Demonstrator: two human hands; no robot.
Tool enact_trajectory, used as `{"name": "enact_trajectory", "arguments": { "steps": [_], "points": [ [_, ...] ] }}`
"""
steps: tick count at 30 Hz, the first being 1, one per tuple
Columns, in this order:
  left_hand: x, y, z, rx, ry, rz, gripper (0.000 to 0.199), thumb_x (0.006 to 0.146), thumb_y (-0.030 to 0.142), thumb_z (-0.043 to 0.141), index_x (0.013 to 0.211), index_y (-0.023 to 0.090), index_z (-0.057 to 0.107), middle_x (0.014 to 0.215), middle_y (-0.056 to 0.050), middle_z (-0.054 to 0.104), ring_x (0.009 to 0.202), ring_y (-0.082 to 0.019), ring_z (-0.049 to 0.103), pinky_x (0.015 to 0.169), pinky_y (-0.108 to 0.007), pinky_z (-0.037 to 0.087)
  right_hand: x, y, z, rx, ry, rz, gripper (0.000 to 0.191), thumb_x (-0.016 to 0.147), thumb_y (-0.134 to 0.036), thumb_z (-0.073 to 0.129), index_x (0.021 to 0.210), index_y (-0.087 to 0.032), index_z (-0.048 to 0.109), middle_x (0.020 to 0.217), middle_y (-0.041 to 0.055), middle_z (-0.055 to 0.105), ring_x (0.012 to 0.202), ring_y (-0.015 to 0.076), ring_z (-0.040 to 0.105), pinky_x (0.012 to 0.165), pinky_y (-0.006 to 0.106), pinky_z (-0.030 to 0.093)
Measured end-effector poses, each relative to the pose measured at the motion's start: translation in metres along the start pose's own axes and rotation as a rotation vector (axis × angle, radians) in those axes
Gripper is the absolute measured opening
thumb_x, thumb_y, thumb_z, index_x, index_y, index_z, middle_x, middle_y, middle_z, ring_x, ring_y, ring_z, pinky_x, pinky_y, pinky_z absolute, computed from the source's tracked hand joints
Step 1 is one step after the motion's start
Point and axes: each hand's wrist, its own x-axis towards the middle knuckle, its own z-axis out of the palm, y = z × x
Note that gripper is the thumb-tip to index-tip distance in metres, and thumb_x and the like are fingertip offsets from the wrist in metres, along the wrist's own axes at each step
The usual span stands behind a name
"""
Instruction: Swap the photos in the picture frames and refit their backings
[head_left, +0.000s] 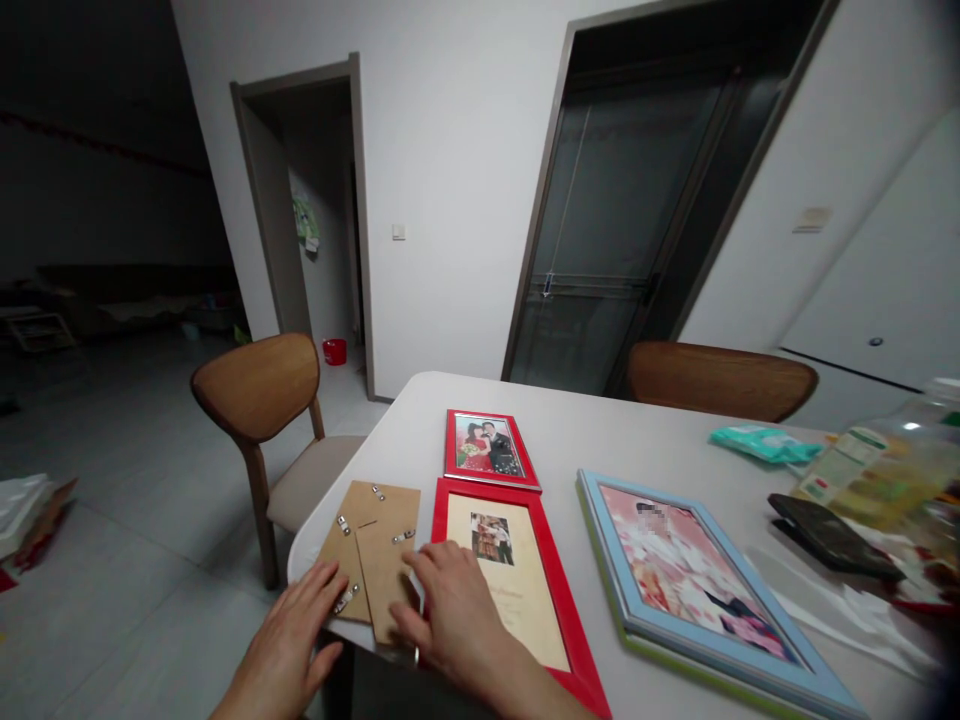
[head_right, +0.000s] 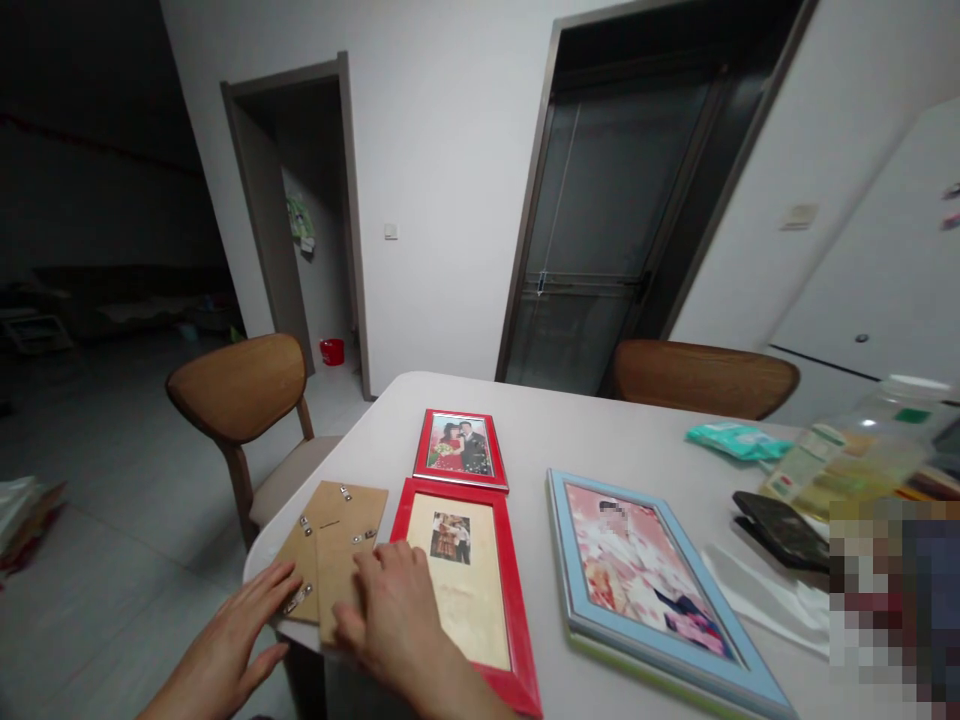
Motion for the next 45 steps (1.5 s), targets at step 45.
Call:
{"name": "enact_trajectory", "arguments": {
  "steps": [45],
  "points": [
    [0.055, 0.125, 0.024, -0.429, -0.286, 0.106, 0.022, 0.062, 0.024, 0.066, 0.079, 0.018, 0.054, 0.114, -0.011, 0.054, 0.108, -0.024, 0.046, 0.097, -0.047, 0.024, -0.069, 0.062, -0.041, -0.087, -0.093, -0.174, 0.018, 0.077, -0.03, 0.047, 0.091, -0.026, 0.057, 0.104, 0.0029, 0.05, 0.096, 0.0186, 0.04, 0.083, 0.033, 0.032]
  ]
}}
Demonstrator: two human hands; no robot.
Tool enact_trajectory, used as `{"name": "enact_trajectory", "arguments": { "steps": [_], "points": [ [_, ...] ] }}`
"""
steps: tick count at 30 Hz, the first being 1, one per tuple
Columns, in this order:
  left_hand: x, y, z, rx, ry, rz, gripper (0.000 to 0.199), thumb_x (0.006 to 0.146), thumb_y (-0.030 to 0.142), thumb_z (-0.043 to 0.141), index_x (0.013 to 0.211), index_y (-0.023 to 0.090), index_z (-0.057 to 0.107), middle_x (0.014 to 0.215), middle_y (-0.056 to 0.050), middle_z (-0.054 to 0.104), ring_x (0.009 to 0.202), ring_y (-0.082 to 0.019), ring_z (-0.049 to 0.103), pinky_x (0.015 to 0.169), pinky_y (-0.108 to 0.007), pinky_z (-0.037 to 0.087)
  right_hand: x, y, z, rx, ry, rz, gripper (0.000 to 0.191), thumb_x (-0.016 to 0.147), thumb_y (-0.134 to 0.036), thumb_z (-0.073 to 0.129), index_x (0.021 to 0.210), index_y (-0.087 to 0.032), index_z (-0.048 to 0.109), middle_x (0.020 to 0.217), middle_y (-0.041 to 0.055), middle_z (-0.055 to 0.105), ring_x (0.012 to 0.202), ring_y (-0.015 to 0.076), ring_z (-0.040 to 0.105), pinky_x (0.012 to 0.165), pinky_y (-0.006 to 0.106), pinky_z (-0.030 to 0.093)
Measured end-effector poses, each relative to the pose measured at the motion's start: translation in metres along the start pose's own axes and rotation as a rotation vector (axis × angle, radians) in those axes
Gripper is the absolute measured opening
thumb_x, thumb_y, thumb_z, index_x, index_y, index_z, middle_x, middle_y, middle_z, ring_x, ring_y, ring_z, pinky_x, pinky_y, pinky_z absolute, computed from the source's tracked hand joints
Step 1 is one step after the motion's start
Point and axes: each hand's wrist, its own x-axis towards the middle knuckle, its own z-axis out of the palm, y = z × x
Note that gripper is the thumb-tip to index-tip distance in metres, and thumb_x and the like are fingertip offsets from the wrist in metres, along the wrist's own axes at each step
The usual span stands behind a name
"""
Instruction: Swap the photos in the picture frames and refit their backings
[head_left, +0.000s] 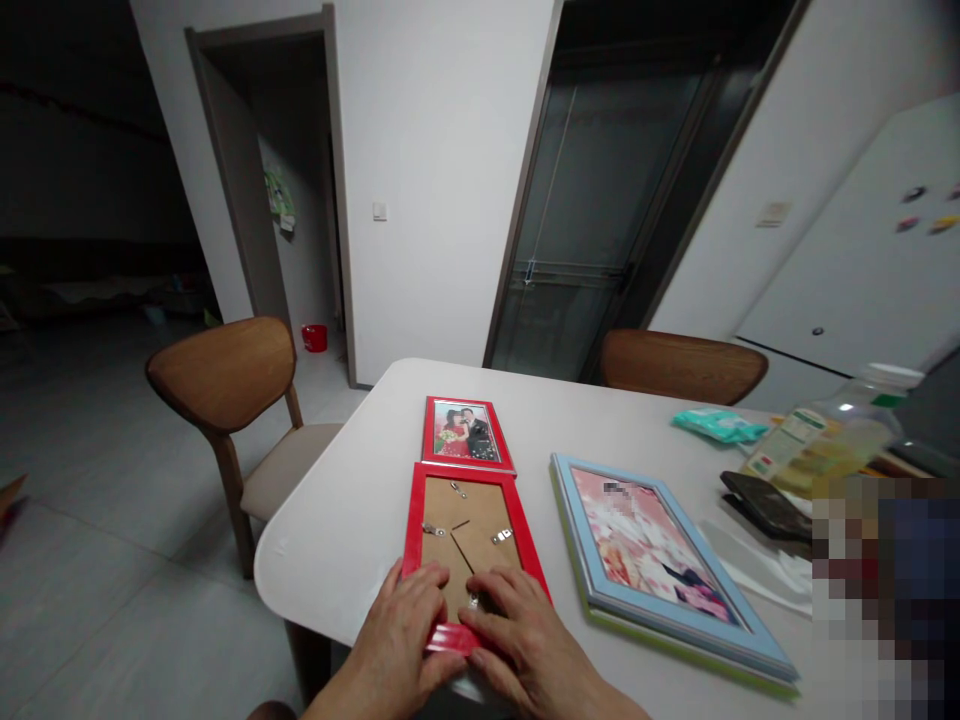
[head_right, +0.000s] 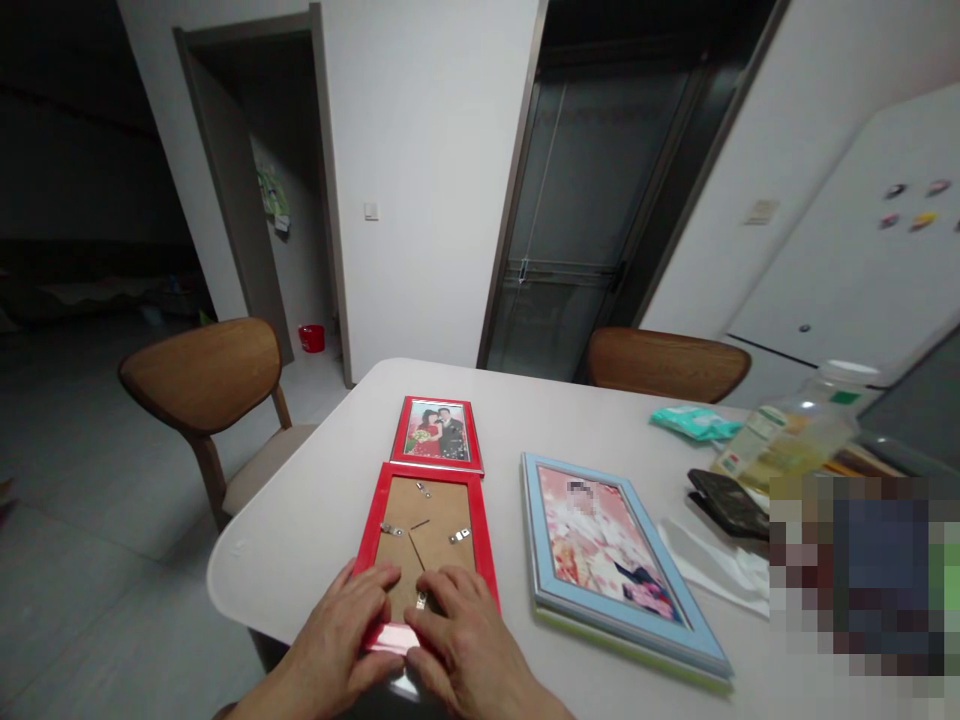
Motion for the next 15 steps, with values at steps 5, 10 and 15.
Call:
{"name": "enact_trajectory", "arguments": {
  "steps": [5, 10, 15],
  "points": [
    [0.0, -0.002, 0.0, 0.001, -0.023, -0.003, 0.024, 0.058, 0.023, 0.068, 0.078, 0.017, 0.054, 0.115, -0.012, 0.053, 0.109, -0.026, 0.045, 0.097, -0.048, 0.023, 0.004, 0.011, -0.005, 0.014, 0.038, 0.041, 0.023, 0.078, -0.026, 0.044, 0.098, -0.025, 0.055, 0.102, 0.0042, 0.051, 0.092, 0.0176, 0.043, 0.081, 0.031, 0.034],
    [0.001, -0.002, 0.001, 0.006, -0.02, -0.02, 0.028, 0.054, 0.023, 0.071, 0.076, 0.017, 0.054, 0.115, -0.013, 0.053, 0.109, -0.027, 0.045, 0.097, -0.048, 0.023, 0.024, 0.045, 0.0, -0.184, 0.193, 0.382, 0.024, 0.077, -0.018, 0.038, 0.089, -0.016, 0.059, 0.095, 0.0104, 0.053, 0.085, 0.0206, 0.045, 0.075, 0.032, 0.036],
    [0.0, 0.0, 0.004, -0.002, 0.022, -0.028, 0.03, 0.056, 0.025, 0.071, 0.079, 0.016, 0.055, 0.115, -0.012, 0.054, 0.109, -0.025, 0.045, 0.098, -0.046, 0.022, 0.029, 0.057, 0.007, -0.21, 0.177, 0.392, 0.023, 0.076, -0.015, 0.038, 0.077, -0.014, 0.061, 0.09, 0.0101, 0.053, 0.086, 0.0205, 0.044, 0.077, 0.029, 0.035]
  ]
}}
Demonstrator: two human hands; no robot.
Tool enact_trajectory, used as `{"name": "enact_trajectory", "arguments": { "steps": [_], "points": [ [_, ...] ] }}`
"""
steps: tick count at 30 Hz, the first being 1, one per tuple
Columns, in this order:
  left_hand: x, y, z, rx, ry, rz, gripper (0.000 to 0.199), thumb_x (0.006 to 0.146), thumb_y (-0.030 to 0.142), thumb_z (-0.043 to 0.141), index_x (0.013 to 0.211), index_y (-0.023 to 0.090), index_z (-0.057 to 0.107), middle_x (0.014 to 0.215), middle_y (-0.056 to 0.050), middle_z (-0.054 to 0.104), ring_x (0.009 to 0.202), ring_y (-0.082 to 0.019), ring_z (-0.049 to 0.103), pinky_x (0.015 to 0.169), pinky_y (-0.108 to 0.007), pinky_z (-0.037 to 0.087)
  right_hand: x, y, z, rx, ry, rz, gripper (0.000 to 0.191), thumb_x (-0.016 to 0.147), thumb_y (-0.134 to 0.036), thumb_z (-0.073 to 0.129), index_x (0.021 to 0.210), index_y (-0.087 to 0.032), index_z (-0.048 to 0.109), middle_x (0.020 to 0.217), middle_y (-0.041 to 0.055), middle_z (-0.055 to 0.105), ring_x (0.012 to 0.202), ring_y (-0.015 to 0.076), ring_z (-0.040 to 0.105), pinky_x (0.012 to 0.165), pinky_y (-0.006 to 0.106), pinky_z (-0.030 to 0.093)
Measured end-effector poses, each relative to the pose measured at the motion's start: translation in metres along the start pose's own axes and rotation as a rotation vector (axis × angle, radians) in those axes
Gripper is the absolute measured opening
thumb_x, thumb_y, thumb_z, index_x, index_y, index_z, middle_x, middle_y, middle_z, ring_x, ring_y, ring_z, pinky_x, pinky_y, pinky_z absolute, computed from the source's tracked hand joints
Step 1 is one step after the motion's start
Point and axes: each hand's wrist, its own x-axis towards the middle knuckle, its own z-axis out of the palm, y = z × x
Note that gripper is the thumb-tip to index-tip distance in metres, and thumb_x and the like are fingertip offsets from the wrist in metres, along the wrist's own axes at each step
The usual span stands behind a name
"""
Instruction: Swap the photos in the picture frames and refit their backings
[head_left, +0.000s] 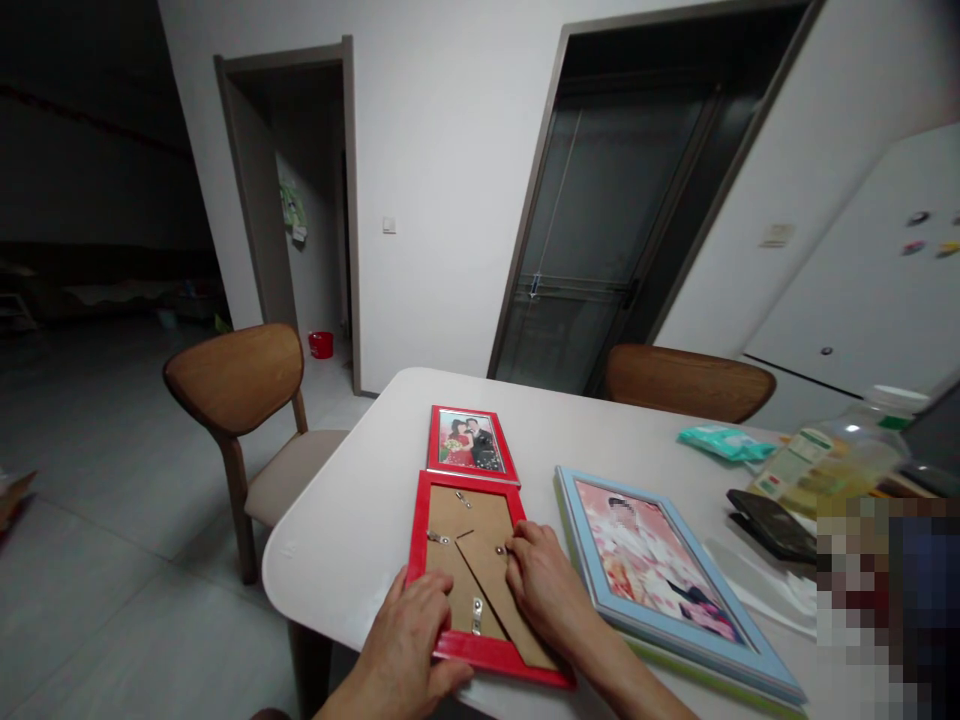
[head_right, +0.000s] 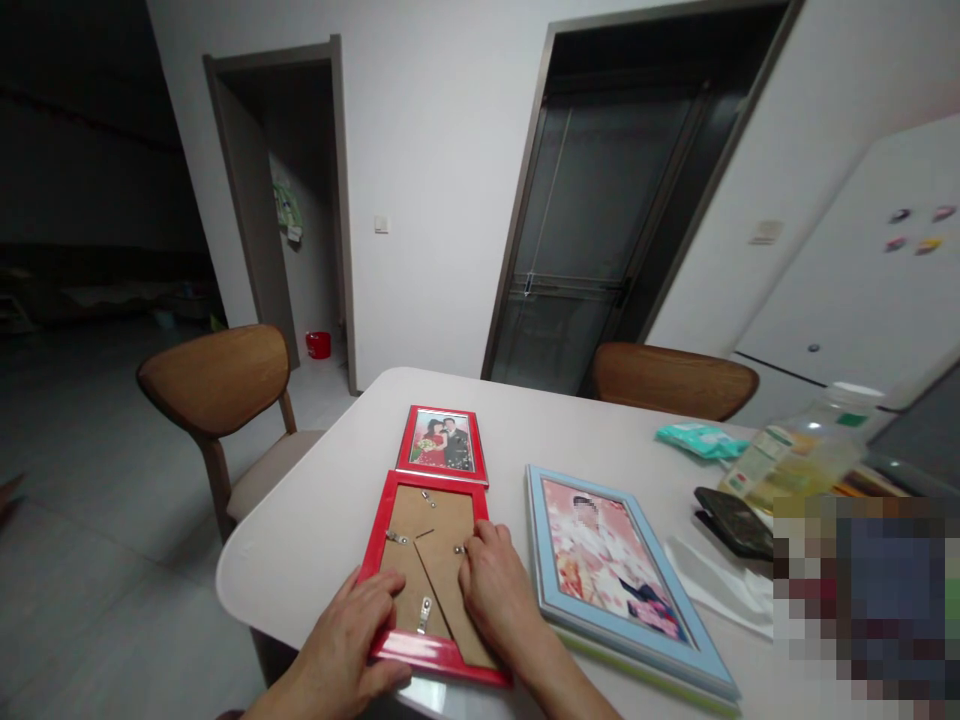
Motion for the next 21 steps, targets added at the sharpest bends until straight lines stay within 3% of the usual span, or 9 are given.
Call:
{"name": "enact_trajectory", "arguments": {
  "steps": [5, 10, 16, 21],
  "points": [
    [-0.003, 0.001, 0.0, -0.001, 0.007, -0.017, 0.031, 0.057, 0.024, 0.071, 0.082, 0.016, 0.055, 0.116, -0.012, 0.053, 0.109, -0.025, 0.045, 0.098, -0.046, 0.023, -0.005, -0.006, -0.004, 0.035, 0.021, -0.006, 0.024, 0.078, -0.016, 0.038, 0.079, -0.014, 0.062, 0.09, 0.0096, 0.054, 0.087, 0.0195, 0.045, 0.078, 0.028, 0.034],
    [-0.004, -0.002, 0.004, -0.008, 0.017, 0.002, 0.029, 0.056, 0.022, 0.07, 0.08, 0.016, 0.054, 0.116, -0.012, 0.053, 0.109, -0.025, 0.045, 0.098, -0.047, 0.022, 0.011, -0.035, 0.001, 0.144, 0.022, -0.118, 0.025, 0.08, -0.024, 0.04, 0.096, -0.021, 0.059, 0.095, 0.0058, 0.056, 0.088, 0.017, 0.047, 0.077, 0.026, 0.034],
    [-0.003, -0.007, 0.009, -0.024, 0.063, 0.04, 0.029, 0.056, 0.023, 0.069, 0.08, 0.016, 0.054, 0.113, -0.012, 0.054, 0.107, -0.027, 0.046, 0.097, -0.05, 0.023, 0.047, -0.059, 0.022, 0.156, -0.052, -0.076, 0.02, 0.078, -0.025, 0.045, 0.072, -0.018, 0.063, 0.075, 0.005, 0.059, 0.074, 0.0143, 0.051, 0.068, 0.023, 0.035],
    [-0.002, -0.006, 0.007, -0.046, 0.044, 0.041, 0.026, 0.057, 0.025, 0.068, 0.077, 0.017, 0.053, 0.113, -0.012, 0.054, 0.108, -0.028, 0.046, 0.096, -0.051, 0.023, 0.052, -0.058, 0.032, 0.168, -0.033, -0.053, 0.02, 0.077, -0.02, 0.044, 0.073, -0.017, 0.063, 0.075, 0.0054, 0.06, 0.074, 0.0139, 0.052, 0.068, 0.023, 0.035]
  ]
}}
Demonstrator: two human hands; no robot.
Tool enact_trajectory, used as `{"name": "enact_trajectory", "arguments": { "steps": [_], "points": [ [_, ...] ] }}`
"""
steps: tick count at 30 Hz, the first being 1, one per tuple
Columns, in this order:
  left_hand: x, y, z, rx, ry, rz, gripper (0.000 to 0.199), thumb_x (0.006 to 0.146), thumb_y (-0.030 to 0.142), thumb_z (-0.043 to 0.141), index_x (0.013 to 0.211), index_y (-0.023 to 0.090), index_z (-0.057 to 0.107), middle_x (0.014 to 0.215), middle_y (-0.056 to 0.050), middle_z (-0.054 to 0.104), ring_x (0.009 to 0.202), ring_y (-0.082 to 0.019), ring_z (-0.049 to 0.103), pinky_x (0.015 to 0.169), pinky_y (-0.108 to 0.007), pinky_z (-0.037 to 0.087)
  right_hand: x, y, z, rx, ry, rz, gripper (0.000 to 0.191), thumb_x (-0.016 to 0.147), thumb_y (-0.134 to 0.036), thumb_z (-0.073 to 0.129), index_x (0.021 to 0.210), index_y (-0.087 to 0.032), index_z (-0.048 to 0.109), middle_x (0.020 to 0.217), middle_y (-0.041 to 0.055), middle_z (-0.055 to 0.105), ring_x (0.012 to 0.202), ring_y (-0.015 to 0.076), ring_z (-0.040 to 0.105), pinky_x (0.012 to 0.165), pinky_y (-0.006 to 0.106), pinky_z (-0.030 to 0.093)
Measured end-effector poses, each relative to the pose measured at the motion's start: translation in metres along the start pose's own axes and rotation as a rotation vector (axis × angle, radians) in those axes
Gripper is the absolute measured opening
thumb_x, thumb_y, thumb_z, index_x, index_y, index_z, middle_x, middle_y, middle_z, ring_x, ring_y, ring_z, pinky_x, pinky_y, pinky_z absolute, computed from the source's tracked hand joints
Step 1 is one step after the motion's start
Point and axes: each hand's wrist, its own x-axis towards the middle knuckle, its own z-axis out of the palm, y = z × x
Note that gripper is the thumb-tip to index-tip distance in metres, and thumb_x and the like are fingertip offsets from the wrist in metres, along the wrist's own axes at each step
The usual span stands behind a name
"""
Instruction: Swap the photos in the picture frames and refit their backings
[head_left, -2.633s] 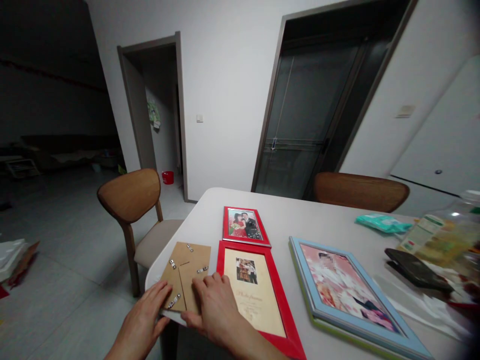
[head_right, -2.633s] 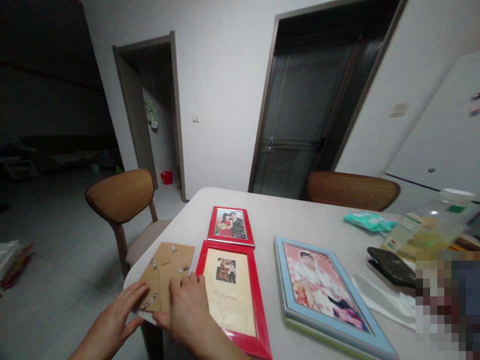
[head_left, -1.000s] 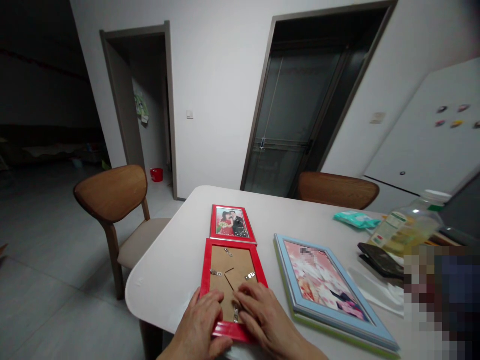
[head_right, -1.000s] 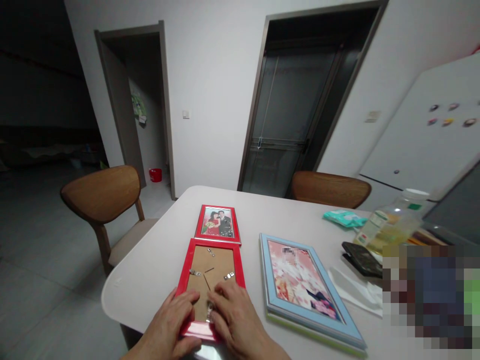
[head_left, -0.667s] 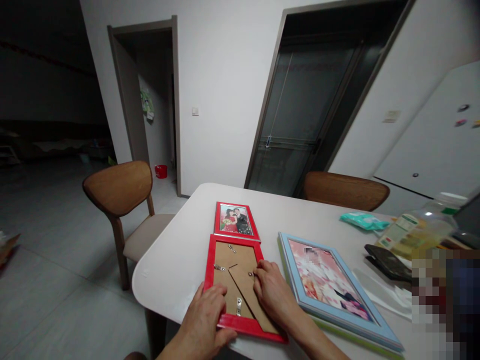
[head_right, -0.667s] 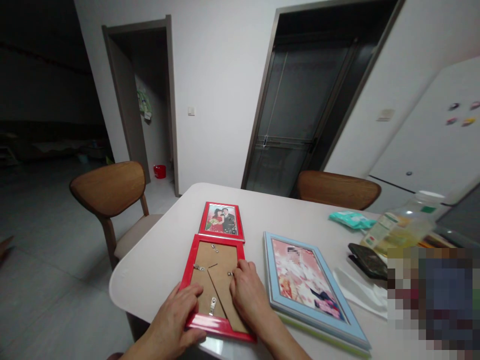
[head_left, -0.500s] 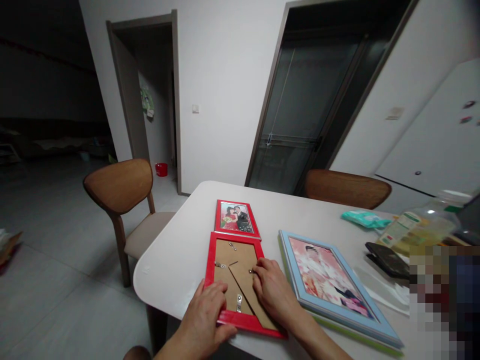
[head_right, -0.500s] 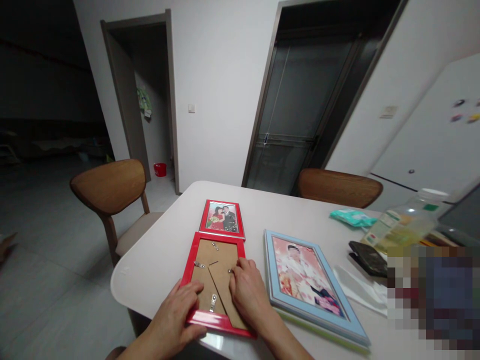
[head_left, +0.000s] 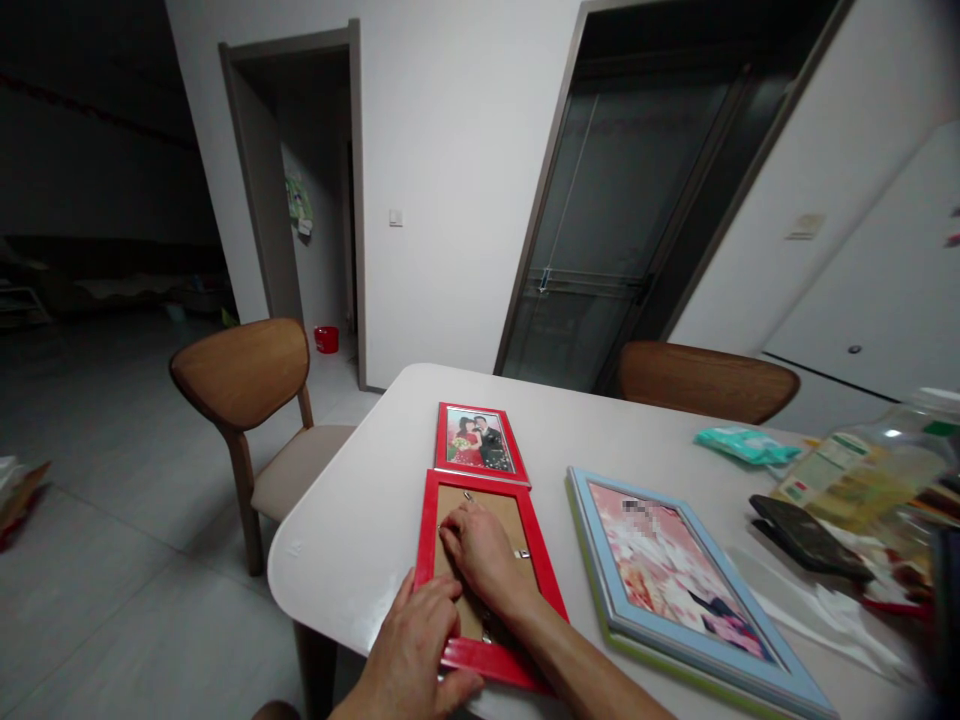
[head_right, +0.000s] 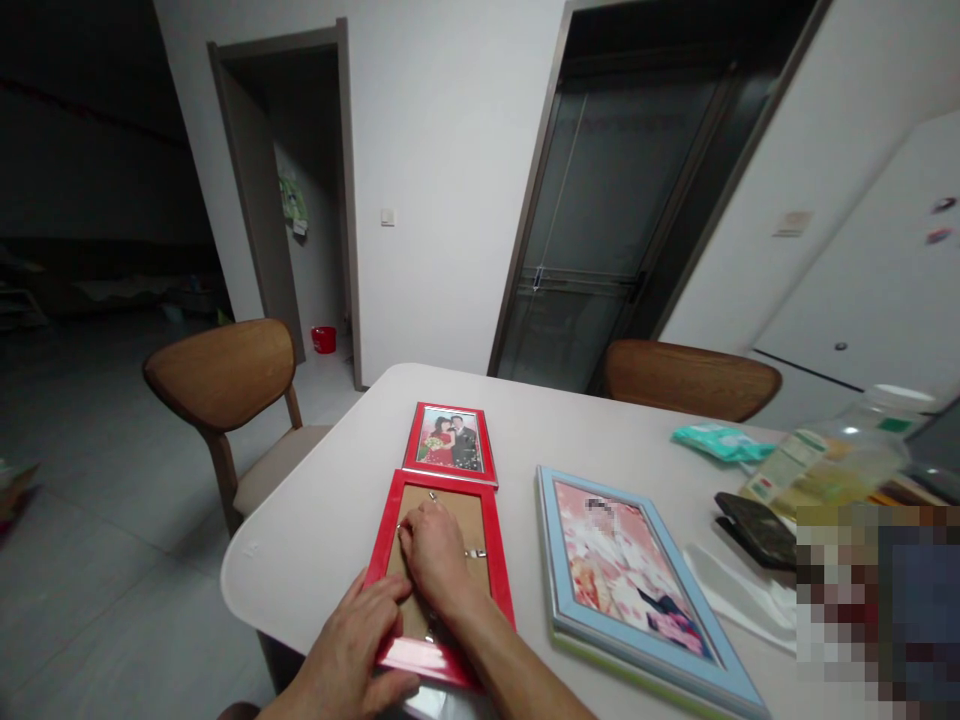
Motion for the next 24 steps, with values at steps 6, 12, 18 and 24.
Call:
{"name": "enact_trajectory", "arguments": {
  "steps": [6, 12, 18, 24],
  "points": [
    [0.002, 0.001, -0.003, -0.004, -0.029, -0.03, 0.03, 0.052, 0.022, 0.071, 0.075, 0.017, 0.053, 0.113, -0.011, 0.055, 0.108, -0.027, 0.045, 0.097, -0.048, 0.022, -0.004, -0.003, -0.007, 0.054, -0.036, -0.037, 0.019, 0.075, -0.024, 0.048, 0.067, -0.018, 0.065, 0.071, 0.0029, 0.062, 0.071, 0.0129, 0.053, 0.066, 0.021, 0.036],
    [0.0, -0.001, 0.0, 0.005, -0.033, -0.034, 0.026, 0.054, 0.02, 0.068, 0.074, 0.017, 0.052, 0.115, -0.012, 0.053, 0.109, -0.027, 0.045, 0.098, -0.05, 0.021, 0.017, 0.028, -0.017, 0.021, 0.039, 0.129, 0.023, 0.076, -0.03, 0.045, 0.074, -0.016, 0.064, 0.074, 0.0059, 0.064, 0.067, 0.0146, 0.055, 0.059, 0.023, 0.035],
    [-0.001, 0.001, 0.001, 0.021, -0.047, -0.031, 0.03, 0.052, 0.018, 0.069, 0.076, 0.016, 0.052, 0.115, -0.014, 0.053, 0.109, -0.029, 0.044, 0.097, -0.051, 0.022, 0.039, 0.051, -0.008, -0.033, 0.079, 0.308, 0.021, 0.072, -0.033, 0.049, 0.069, -0.016, 0.061, 0.069, 0.0077, 0.063, 0.066, 0.0176, 0.056, 0.056, 0.025, 0.033],
    [-0.001, -0.011, 0.01, 0.089, 0.002, 0.072, 0.04, 0.059, 0.032, 0.067, 0.092, 0.02, 0.049, 0.114, -0.011, 0.054, 0.106, -0.029, 0.047, 0.094, -0.052, 0.029, 0.045, 0.044, -0.012, 0.062, 0.134, 0.344, 0.021, 0.07, -0.032, 0.051, 0.062, -0.015, 0.059, 0.064, 0.008, 0.062, 0.064, 0.019, 0.056, 0.056, 0.026, 0.035]
  ]
}}
